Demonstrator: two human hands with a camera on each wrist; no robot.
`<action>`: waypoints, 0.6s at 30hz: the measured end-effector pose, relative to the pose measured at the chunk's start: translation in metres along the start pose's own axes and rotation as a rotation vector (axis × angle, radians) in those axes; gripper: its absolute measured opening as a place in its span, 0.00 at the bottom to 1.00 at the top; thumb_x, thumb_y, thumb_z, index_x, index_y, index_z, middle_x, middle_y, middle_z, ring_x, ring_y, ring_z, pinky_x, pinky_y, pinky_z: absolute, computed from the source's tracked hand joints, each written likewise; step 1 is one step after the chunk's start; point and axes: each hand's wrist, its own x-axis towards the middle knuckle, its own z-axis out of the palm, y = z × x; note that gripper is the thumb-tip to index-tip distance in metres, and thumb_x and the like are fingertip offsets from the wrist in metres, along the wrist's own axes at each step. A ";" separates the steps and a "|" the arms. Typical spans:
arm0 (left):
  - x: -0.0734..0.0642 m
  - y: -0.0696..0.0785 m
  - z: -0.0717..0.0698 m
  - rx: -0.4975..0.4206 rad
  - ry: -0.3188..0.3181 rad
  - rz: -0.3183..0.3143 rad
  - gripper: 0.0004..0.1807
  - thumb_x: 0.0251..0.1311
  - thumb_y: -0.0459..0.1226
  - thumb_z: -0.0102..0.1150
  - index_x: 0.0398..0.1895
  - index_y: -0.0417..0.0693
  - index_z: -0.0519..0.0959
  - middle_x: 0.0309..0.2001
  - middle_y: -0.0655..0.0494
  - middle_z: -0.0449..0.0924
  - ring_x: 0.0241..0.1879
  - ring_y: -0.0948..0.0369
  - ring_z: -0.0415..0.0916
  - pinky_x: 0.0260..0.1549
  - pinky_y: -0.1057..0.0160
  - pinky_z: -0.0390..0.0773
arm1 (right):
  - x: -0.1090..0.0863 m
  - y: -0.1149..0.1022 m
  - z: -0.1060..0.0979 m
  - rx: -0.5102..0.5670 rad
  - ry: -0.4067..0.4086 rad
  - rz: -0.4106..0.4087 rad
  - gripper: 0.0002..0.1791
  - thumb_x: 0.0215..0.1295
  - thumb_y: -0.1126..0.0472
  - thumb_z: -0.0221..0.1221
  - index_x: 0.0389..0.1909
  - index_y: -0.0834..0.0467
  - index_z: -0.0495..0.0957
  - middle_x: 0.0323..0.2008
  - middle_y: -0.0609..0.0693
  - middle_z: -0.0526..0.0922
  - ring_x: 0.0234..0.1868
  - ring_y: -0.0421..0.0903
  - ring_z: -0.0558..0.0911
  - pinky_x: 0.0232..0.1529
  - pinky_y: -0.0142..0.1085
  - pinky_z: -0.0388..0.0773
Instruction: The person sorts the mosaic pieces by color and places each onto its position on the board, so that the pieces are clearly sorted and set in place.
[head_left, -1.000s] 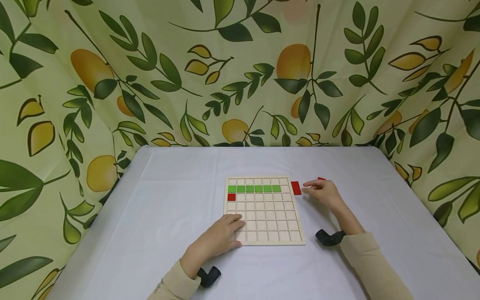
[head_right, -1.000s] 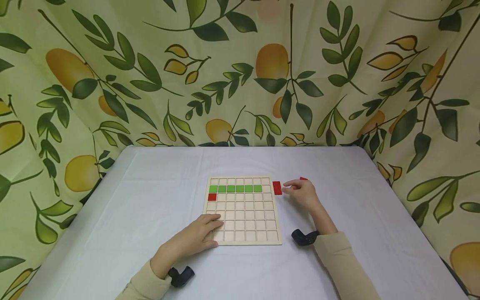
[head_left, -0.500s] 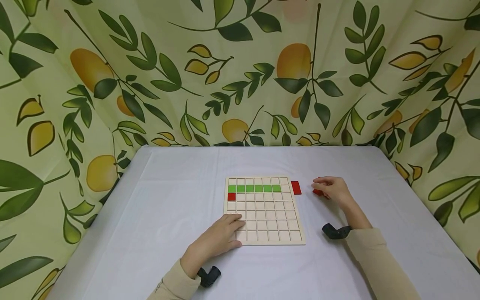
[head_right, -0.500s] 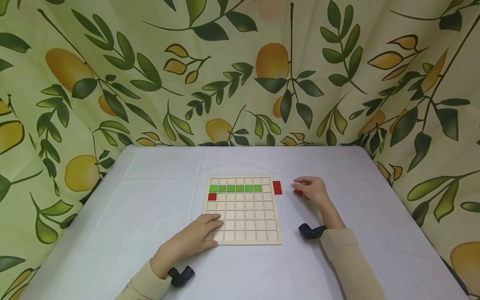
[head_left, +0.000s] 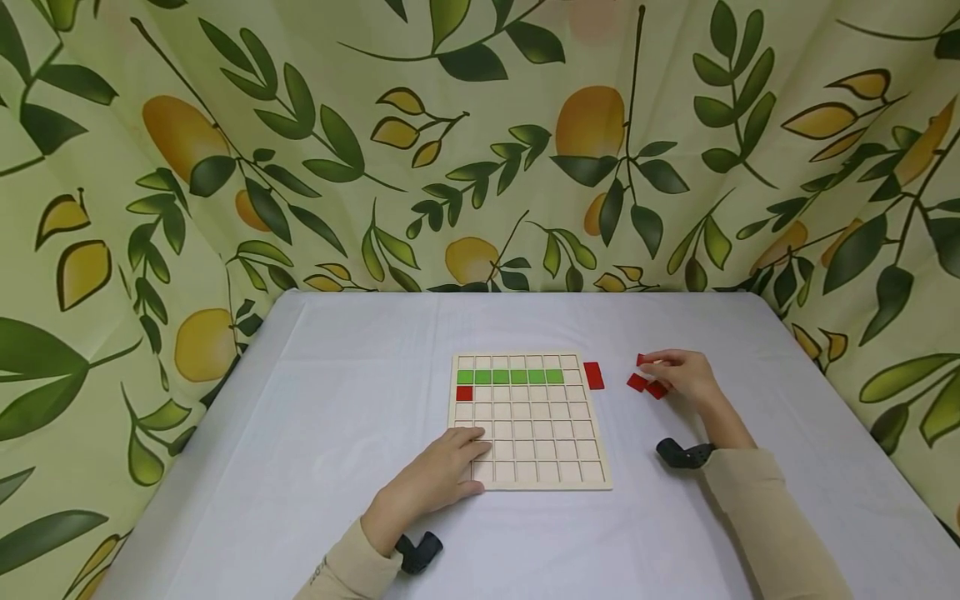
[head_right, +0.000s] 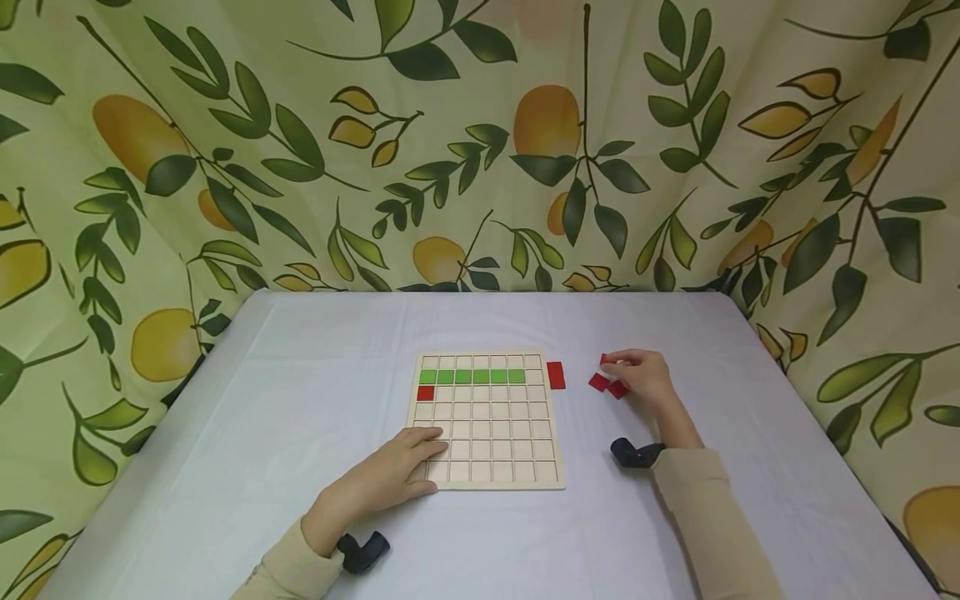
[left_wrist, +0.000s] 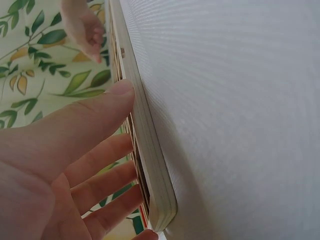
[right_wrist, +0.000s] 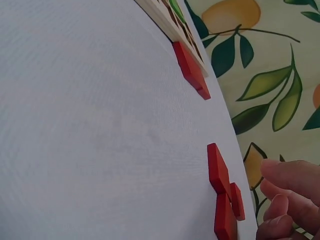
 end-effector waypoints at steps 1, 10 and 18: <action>0.000 0.000 0.000 -0.001 0.000 0.000 0.30 0.58 0.44 0.65 0.62 0.42 0.73 0.67 0.45 0.69 0.67 0.50 0.67 0.66 0.51 0.71 | 0.001 0.001 -0.001 -0.001 0.002 0.004 0.27 0.67 0.51 0.58 0.60 0.65 0.73 0.22 0.42 0.72 0.32 0.44 0.71 0.28 0.26 0.71; 0.001 0.001 0.000 0.002 -0.007 -0.008 0.30 0.58 0.44 0.65 0.62 0.42 0.73 0.67 0.46 0.69 0.67 0.50 0.67 0.66 0.51 0.71 | 0.011 0.010 -0.002 0.025 0.027 0.069 0.27 0.66 0.52 0.59 0.61 0.64 0.72 0.20 0.41 0.71 0.31 0.43 0.71 0.27 0.26 0.70; 0.000 0.003 -0.002 -0.003 -0.027 -0.029 0.30 0.58 0.44 0.64 0.63 0.43 0.73 0.68 0.46 0.68 0.68 0.50 0.66 0.67 0.51 0.70 | 0.017 0.015 -0.002 0.022 0.042 0.079 0.28 0.64 0.55 0.60 0.62 0.64 0.71 0.21 0.42 0.71 0.28 0.42 0.71 0.27 0.27 0.71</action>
